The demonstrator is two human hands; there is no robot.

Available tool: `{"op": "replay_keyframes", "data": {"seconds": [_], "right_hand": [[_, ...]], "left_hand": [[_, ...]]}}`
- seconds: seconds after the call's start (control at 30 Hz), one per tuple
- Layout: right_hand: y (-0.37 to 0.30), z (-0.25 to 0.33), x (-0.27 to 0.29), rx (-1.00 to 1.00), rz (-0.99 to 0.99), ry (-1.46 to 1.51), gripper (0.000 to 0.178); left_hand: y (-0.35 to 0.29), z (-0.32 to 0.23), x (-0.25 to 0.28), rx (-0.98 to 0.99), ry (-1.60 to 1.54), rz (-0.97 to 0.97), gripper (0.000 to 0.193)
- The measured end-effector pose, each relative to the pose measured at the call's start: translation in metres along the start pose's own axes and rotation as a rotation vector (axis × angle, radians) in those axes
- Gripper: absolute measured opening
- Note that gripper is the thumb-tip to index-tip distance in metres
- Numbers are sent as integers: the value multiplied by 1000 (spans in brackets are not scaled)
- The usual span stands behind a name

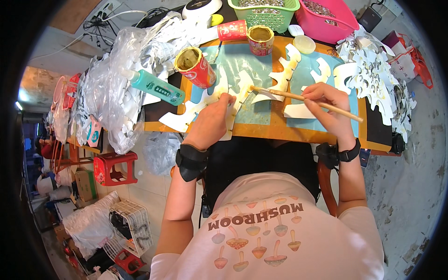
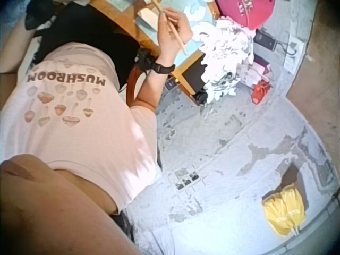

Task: The recorder is applying glue to white shoe upper components with a brush and attaching metal eyelets.

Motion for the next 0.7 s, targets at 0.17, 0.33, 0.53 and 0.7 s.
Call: {"op": "replay_keyframes", "data": {"seconds": [0.17, 0.33, 0.53, 0.7], "right_hand": [[13, 3, -2, -55, -15, -10, 3], [27, 6, -4, 2, -17, -118, 6], [28, 8, 0, 27, -5, -53, 5], [33, 14, -7, -18, 9, -71, 3]], "left_hand": [[0, 0, 0, 5, 8, 2, 39], [1, -1, 0, -10, 0, -2, 37], [0, -1, 1, -26, -5, -16, 36], [1, -3, 4, -18, -15, -8, 35]]}}
Point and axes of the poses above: each hand's wrist, its own y-axis towards the middle knuckle, its own x-axis out of the back of the hand, z = x × y, the point moved 7 cm from there along y, towards the middle knuckle, and after that the axes turned 4 degrees about -y, right-handed, at the moved point
